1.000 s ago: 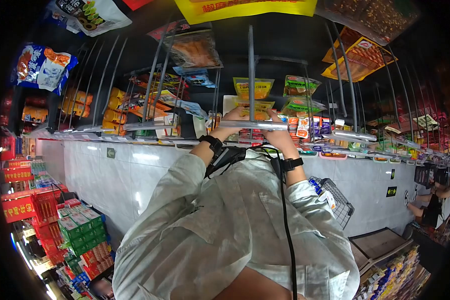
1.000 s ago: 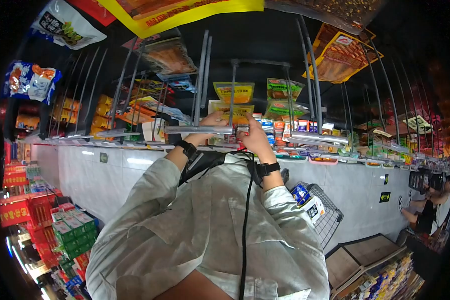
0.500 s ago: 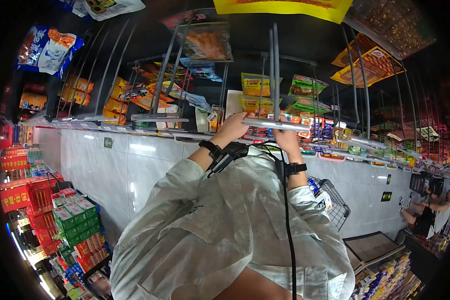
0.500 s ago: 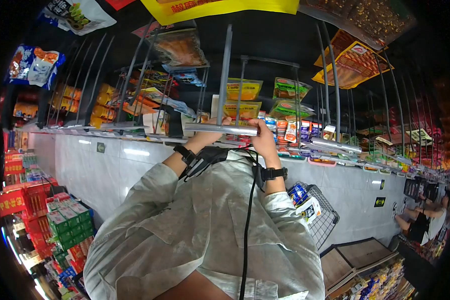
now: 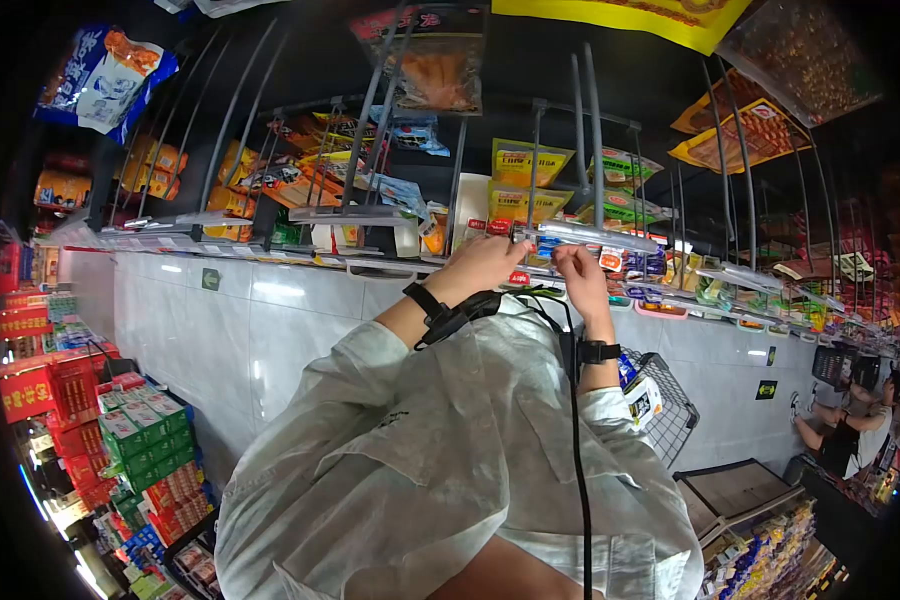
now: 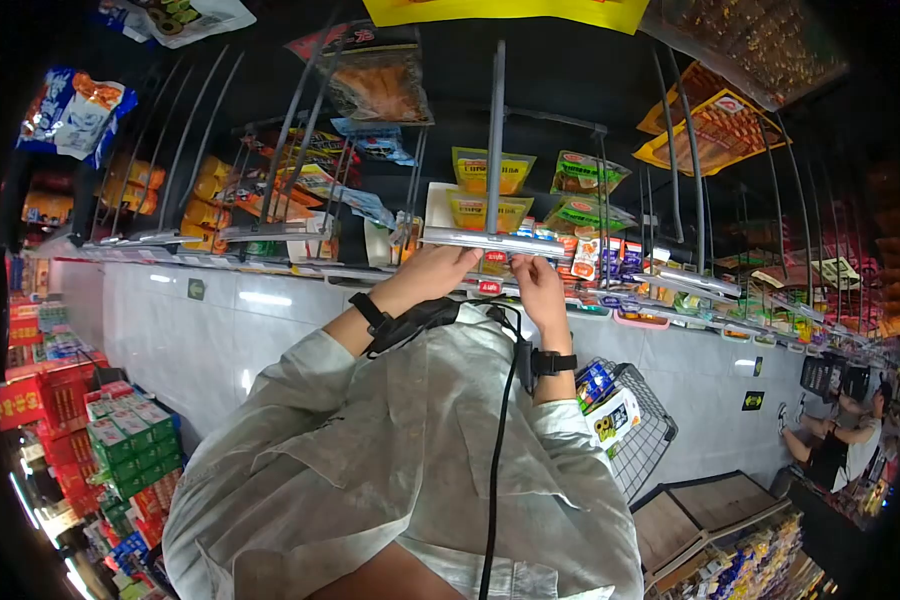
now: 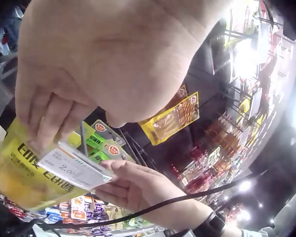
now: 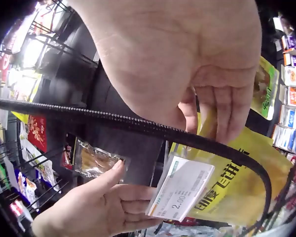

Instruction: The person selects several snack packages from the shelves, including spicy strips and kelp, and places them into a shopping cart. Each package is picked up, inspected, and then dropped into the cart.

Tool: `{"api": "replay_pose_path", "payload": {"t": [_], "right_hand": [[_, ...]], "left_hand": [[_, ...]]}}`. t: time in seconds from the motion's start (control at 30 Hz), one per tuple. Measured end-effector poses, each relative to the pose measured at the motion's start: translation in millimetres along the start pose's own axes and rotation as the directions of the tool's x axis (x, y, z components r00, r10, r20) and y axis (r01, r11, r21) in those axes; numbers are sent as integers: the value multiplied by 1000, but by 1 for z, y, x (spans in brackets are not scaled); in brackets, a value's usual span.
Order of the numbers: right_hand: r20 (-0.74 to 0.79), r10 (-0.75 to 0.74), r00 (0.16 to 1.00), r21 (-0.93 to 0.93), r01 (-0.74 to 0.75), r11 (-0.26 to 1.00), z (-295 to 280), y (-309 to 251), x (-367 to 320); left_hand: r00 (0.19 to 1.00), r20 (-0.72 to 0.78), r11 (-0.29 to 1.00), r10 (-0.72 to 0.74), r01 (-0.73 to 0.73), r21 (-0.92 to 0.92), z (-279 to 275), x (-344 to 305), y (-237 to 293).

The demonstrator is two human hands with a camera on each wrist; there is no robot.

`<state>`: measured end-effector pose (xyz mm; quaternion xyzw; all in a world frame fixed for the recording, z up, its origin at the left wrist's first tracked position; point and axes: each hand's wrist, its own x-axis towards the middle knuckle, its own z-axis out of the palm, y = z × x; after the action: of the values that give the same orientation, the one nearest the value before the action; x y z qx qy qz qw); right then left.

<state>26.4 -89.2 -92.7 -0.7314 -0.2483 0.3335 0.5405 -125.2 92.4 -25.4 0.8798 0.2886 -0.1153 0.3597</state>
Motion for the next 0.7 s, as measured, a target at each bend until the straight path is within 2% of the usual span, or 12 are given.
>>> {"api": "replay_pose_path", "payload": {"t": [0.1, 0.13, 0.23, 0.27, 0.37, 0.47, 0.57, 0.7], "right_hand": [[-16, -2, 1000, 48, 3, 999, 2, -2, -11], [-13, -16, 1000, 62, 17, 998, 3, -6, -14], [-42, -35, 998, 85, 39, 996, 5, 0, -19], [-45, -24, 999, 95, 28, 995, 5, 1, -21], [-45, 10, 999, 67, -7, 998, 8, 0, -27], [-26, 15, 1000, 18, -14, 1000, 12, 12, -31], [-28, 38, 999, 56, -37, 998, 17, 14, -37], [-10, 34, 999, -7, -34, 999, 20, 26, -48]], "left_hand": [[996, 41, 996, 82, -83, 30, -13, -14, 8], [997, -4, 997, 81, -81, 14, -14, -21, 12], [994, 80, 993, 78, -70, -97, -27, -35, 20], [996, 36, 993, 77, -73, -94, -13, -29, 8], [981, 190, 952, -47, 101, -290, -22, -36, 11], [982, 180, 915, -48, 116, -387, -5, -32, -6], [998, 39, 939, 49, -33, -344, 8, -36, -18], [991, 98, 893, 86, -33, -448, 25, -32, -43]]}}
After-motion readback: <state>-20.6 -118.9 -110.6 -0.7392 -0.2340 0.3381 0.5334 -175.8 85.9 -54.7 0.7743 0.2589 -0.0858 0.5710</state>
